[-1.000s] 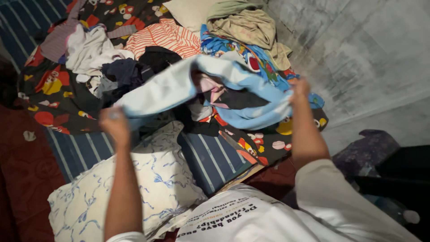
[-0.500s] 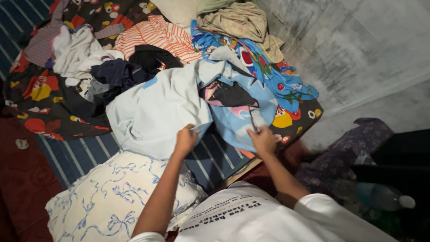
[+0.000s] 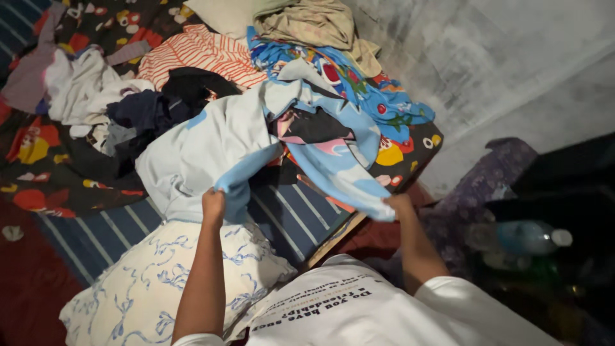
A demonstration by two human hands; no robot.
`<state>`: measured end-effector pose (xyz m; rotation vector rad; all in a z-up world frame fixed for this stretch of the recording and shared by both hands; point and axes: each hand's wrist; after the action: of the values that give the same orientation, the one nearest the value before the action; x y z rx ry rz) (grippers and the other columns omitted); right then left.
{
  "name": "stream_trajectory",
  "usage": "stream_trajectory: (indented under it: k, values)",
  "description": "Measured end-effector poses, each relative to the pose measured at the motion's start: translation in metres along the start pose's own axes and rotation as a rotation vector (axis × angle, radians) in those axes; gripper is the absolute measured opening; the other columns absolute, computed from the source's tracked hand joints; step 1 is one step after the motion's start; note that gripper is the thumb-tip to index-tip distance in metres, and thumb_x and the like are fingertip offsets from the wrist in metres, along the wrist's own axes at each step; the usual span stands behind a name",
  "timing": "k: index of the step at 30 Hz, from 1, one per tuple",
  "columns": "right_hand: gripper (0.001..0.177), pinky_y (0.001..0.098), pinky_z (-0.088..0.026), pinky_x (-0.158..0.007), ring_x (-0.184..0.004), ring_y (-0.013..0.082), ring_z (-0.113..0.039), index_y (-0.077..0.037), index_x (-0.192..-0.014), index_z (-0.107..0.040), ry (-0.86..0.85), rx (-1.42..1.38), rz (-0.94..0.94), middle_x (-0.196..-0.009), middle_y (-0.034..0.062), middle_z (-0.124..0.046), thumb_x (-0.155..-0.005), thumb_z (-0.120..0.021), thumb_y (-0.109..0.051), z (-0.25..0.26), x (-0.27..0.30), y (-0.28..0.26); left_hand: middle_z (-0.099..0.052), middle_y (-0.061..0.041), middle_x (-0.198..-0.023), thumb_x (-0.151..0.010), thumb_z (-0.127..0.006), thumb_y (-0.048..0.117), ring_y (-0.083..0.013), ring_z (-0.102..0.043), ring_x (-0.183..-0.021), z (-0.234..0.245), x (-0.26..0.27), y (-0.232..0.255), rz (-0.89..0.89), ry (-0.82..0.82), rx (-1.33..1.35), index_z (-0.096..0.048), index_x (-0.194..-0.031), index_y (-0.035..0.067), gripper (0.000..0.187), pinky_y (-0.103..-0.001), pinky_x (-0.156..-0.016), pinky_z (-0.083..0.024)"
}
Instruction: The person straightens and folds a white pillowcase and then a large blue patterned blanket on a bed. They repeatedly unfold and refold the blanket to align the edges and smooth the fabric, handling the items one at a time.
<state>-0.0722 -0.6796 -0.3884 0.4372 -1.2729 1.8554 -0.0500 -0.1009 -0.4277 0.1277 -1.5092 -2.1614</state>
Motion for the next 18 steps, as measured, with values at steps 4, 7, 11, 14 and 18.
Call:
stream_trajectory:
  k: [4,7,11,14,18]
  values:
    - [0.038,0.0476,-0.057,-0.072,-0.083,0.0289,-0.072,0.003,-0.108,-0.071,0.027,-0.473,0.004,-0.097,0.0144,-0.074,-0.079,-0.083,-0.019,0.027,0.003,-0.02,-0.064,-0.017,-0.081,-0.1,-0.061,0.033,-0.0257,-0.055,-0.068,0.002,-0.009,0.012,0.244,-0.056,0.045,-0.071,-0.108,-0.009,0.044,-0.05,-0.064,-0.048]
    - [0.028,0.0478,-0.059,-0.075,-0.084,0.0283,-0.072,0.001,-0.107,-0.069,0.02,-0.835,0.201,-0.097,0.0129,-0.072,-0.086,-0.078,-0.016,0.049,-0.016,-0.076,-0.066,-0.026,-0.094,-0.104,-0.057,0.038,-0.0384,-0.058,-0.085,0.018,-0.026,0.039,-0.019,0.003,-0.122,-0.07,-0.104,-0.008,0.049,-0.055,-0.078,-0.046]
    - [0.016,0.0481,-0.062,-0.08,-0.086,0.0275,-0.071,-0.001,-0.105,-0.066,-0.228,-1.175,0.68,-0.098,0.0107,-0.07,-0.096,-0.072,-0.012,0.063,0.01,-0.206,-0.068,-0.034,-0.108,-0.112,-0.054,0.041,-0.0515,-0.06,-0.103,0.087,-0.054,0.126,-0.572,0.416,-0.592,-0.072,-0.1,-0.008,0.053,-0.061,-0.093,-0.043]
    - [0.016,0.0453,-0.061,-0.086,-0.092,0.0267,-0.072,-0.003,-0.106,-0.068,-0.407,-0.83,1.17,-0.102,0.0107,-0.071,-0.091,-0.069,-0.007,0.026,0.103,-0.3,-0.07,-0.026,-0.095,-0.111,-0.064,0.031,-0.0384,-0.063,-0.082,0.143,-0.029,0.189,-0.602,0.585,-0.118,-0.069,-0.106,-0.01,0.042,-0.048,-0.078,-0.048]
    - [0.034,0.0398,-0.058,-0.095,-0.103,0.0254,-0.073,-0.006,-0.109,-0.075,-0.494,0.175,1.848,-0.11,0.0117,-0.075,-0.077,-0.065,-0.001,-0.093,0.271,-0.247,-0.065,-0.013,-0.094,-0.112,-0.065,0.024,-0.0207,-0.055,-0.084,0.16,0.026,0.224,-0.697,0.417,0.217,-0.066,-0.108,-0.011,0.035,-0.039,-0.077,-0.047]
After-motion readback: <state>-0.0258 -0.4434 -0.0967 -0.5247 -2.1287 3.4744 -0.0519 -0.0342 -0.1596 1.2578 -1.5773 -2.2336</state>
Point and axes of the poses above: each hand's wrist, its own x-axis away from the middle knuckle, its own z-axis out of the back of the hand, y = z × x
